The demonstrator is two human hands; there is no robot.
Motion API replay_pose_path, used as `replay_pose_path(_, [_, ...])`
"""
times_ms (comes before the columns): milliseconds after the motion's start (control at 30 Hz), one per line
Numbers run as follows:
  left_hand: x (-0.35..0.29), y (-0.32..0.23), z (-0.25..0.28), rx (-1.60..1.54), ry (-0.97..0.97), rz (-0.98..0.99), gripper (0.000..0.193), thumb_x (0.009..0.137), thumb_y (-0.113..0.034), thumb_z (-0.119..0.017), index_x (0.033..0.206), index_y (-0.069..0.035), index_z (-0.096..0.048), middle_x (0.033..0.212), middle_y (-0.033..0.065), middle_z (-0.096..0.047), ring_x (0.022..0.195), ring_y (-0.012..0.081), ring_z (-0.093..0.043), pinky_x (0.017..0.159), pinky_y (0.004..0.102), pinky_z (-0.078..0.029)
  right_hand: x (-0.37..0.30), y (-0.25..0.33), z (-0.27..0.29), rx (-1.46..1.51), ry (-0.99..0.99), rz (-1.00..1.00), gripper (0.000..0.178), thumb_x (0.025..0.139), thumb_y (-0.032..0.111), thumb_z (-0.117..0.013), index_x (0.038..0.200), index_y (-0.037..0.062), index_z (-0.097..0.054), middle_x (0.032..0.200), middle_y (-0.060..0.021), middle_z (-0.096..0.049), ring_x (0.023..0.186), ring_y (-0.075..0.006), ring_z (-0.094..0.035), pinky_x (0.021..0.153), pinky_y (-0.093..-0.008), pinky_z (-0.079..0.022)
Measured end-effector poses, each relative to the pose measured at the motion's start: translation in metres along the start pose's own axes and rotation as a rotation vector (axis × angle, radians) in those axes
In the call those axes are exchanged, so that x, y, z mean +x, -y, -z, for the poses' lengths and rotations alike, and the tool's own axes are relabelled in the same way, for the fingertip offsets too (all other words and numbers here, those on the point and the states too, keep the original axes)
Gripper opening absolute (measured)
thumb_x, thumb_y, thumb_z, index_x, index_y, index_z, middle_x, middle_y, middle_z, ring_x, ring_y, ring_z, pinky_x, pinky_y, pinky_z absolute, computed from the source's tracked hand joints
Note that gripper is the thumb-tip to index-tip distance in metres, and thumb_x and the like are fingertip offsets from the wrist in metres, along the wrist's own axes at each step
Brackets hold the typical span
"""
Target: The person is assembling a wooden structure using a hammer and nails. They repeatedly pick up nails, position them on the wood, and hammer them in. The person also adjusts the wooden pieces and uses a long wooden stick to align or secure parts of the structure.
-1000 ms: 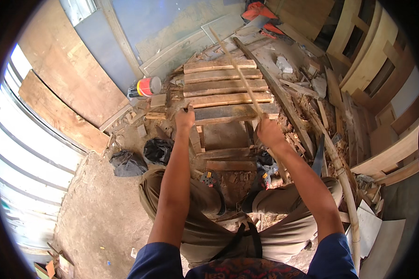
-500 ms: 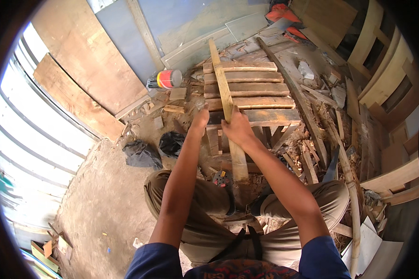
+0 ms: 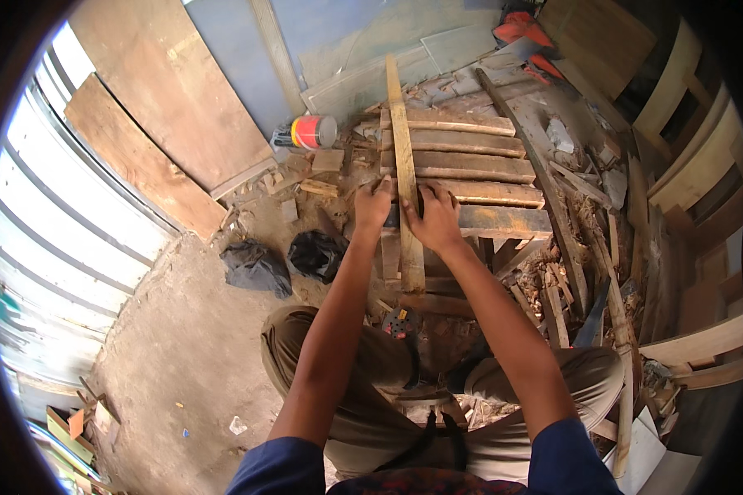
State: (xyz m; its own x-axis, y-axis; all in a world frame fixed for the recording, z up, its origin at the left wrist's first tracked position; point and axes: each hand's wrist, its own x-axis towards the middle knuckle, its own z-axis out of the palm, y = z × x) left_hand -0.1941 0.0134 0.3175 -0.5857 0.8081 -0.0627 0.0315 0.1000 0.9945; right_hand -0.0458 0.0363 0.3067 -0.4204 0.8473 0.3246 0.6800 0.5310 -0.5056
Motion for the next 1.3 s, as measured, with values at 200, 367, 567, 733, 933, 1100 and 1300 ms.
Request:
replay_pose_path(200, [0.008, 0.013, -0.005, -0.245, -0.023, 0.053, 0.043, 0.103, -0.034, -0.056, 0.119, 0.003, -0.071, 0.113, 0.0113, -0.071, 0.101, 0.0224, -0.065, 0.092, 0.0358, -0.049, -0.013, 0.017, 0.006, -0.127, 0.066, 0.125, 0.07, 0.097, 0.048, -0.055, 0.145, -0.003, -0.045, 0.15, -0.0299, -0.039, 0.148, -0.0474, -0.026, 0.118, -0.0686, -0.012])
replay_pose_path(367, [0.016, 0.023, 0.004, -0.338, 0.034, 0.085, 0.051, 0.106, -0.041, -0.046, 0.124, 0.001, -0.07, 0.115, 0.0119, -0.07, 0.11, 0.023, -0.061, 0.101, 0.0363, -0.043, 0.022, 0.011, -0.014, -0.193, 0.046, 0.088, 0.071, 0.098, 0.051, -0.051, 0.151, 0.0045, -0.04, 0.155, -0.0275, -0.035, 0.15, -0.0489, -0.021, 0.118, -0.0694, -0.01])
replay_pose_path(567, [0.009, 0.018, 0.02, -0.214, 0.121, 0.096, 0.052, 0.105, -0.043, -0.046, 0.131, -0.003, -0.067, 0.132, 0.0154, -0.062, 0.129, 0.0266, -0.052, 0.113, 0.0437, -0.033, 0.043, 0.025, -0.016, -0.135, 0.11, -0.035, 0.067, 0.1, 0.048, -0.053, 0.15, 0.0037, -0.042, 0.154, -0.0293, -0.032, 0.151, -0.0477, -0.019, 0.117, -0.0719, -0.009])
replay_pose_path(733, [0.01, 0.007, 0.034, -0.087, 0.268, 0.141, 0.054, 0.103, -0.045, -0.049, 0.132, -0.003, -0.066, 0.145, 0.0183, -0.053, 0.141, 0.0281, -0.042, 0.117, 0.0541, -0.027, 0.042, 0.028, -0.014, -0.053, -0.051, -0.076, 0.053, 0.1, 0.044, -0.057, 0.134, 0.0041, -0.059, 0.141, -0.027, -0.047, 0.144, -0.043, -0.033, 0.118, -0.0663, -0.014])
replay_pose_path(933, [0.005, 0.018, 0.044, -0.073, 0.173, 0.081, 0.044, 0.096, -0.035, -0.068, 0.124, -0.001, -0.069, 0.124, 0.012, -0.068, 0.119, 0.0204, -0.061, 0.105, 0.0358, -0.042, -0.04, 0.022, 0.004, 0.411, -0.345, 0.022, 0.039, 0.099, 0.038, -0.066, 0.113, 0.0019, -0.07, 0.106, -0.0184, -0.065, 0.097, -0.0293, -0.069, 0.088, -0.0429, -0.054])
replay_pose_path(1100, [-0.004, 0.013, 0.021, -0.053, 0.202, -0.022, 0.04, 0.088, -0.022, -0.079, 0.119, 0.001, -0.07, 0.115, 0.0085, -0.072, 0.108, 0.0168, -0.065, 0.097, 0.0294, -0.047, -0.08, 0.024, 0.013, 0.954, 0.146, -0.588, 0.051, 0.101, 0.041, -0.062, 0.115, -0.0074, -0.064, 0.093, -0.0158, -0.071, 0.07, -0.0265, -0.072, 0.063, -0.0325, -0.058])
replay_pose_path(1300, [0.006, 0.028, 0.022, -0.089, 0.166, -0.034, 0.039, 0.086, -0.015, -0.081, 0.119, 0.002, -0.069, 0.105, 0.0072, -0.071, 0.097, 0.0158, -0.064, 0.088, 0.0301, -0.049, -0.075, 0.042, -0.002, 1.199, 0.158, -0.553, 0.046, 0.107, 0.04, -0.052, 0.117, -0.0045, -0.059, 0.084, -0.0125, -0.068, 0.059, -0.0161, -0.065, 0.053, -0.0314, -0.055])
